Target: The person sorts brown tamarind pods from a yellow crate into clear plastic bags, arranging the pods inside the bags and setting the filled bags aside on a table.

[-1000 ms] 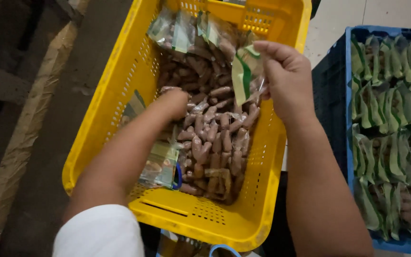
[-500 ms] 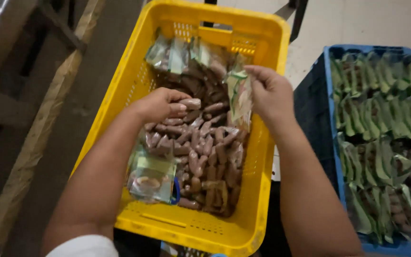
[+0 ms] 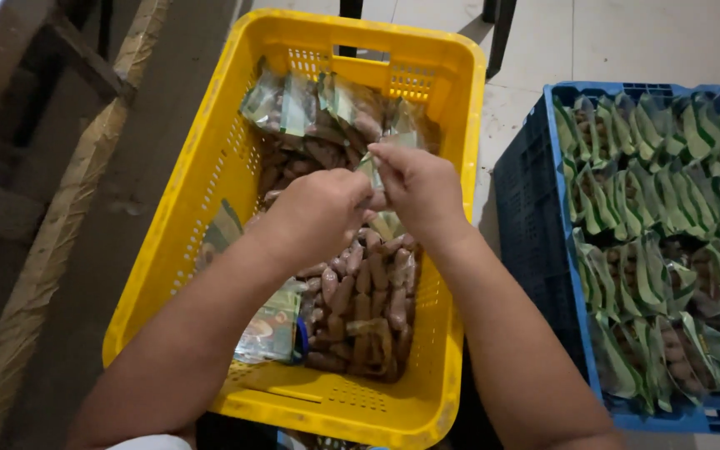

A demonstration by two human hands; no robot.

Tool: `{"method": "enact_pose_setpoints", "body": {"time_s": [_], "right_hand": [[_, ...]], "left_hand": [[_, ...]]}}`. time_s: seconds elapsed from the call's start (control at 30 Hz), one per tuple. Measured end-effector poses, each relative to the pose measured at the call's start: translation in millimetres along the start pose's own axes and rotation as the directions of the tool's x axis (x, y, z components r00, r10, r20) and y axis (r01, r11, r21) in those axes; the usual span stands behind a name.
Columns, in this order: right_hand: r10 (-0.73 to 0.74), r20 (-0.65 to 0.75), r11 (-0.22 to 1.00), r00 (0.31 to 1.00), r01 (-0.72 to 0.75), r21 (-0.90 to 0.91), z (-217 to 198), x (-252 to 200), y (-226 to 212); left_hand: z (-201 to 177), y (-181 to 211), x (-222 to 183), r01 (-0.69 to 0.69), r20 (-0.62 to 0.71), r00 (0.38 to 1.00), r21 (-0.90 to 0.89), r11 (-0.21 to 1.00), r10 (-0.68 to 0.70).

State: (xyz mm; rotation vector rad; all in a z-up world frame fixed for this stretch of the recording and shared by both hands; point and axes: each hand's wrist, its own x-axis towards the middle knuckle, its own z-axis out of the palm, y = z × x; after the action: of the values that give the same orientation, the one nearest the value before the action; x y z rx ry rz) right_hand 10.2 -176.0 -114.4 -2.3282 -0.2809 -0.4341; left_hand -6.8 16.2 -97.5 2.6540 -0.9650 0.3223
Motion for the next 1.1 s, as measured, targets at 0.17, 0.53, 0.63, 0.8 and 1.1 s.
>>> {"method": "enact_pose_setpoints", "body": {"time_s": [0.17, 0.53, 0.63, 0.8, 1.1], "right_hand": [[-0.124, -0.048, 0.951, 0.991, 0.105, -0.291, 7.9, -4.3, 3.7], [0.160, 0.035, 0.870, 0.987, -0.158, 0.467, -17.0, -2.2, -39.0], [0.150, -0.003, 0.823, 0.989, -0.123, 0.555, -20.8, -2.1, -40.9], [0.021, 0.131, 0.642, 0.991, -0.114, 0.758, -40.4, 1.6, -39.7], [0.336, 0.067, 0.320, 0.939, -0.181, 0.930, -51.0, 5.1, -29.1]], "left_hand": [[-7.5, 5.7, -2.5, -0.077, -0.018, 0.997, 0.045, 0.996, 0.078], [26.3, -5.0, -0.3, -0.103, -0.174, 0.971, 0.309, 0.945, 0.163], [7.7, -2.9, 6.4, -0.077, -0.254, 0.955, 0.278, 0.957, 0.151], [14.0, -25.9, 2.9, -0.008, -0.218, 0.976, -0.034, 0.999, 0.001], [-28.9, -25.4, 1.8, 0.057, -0.326, 0.922, -0.423, 0.904, -0.210]]}}
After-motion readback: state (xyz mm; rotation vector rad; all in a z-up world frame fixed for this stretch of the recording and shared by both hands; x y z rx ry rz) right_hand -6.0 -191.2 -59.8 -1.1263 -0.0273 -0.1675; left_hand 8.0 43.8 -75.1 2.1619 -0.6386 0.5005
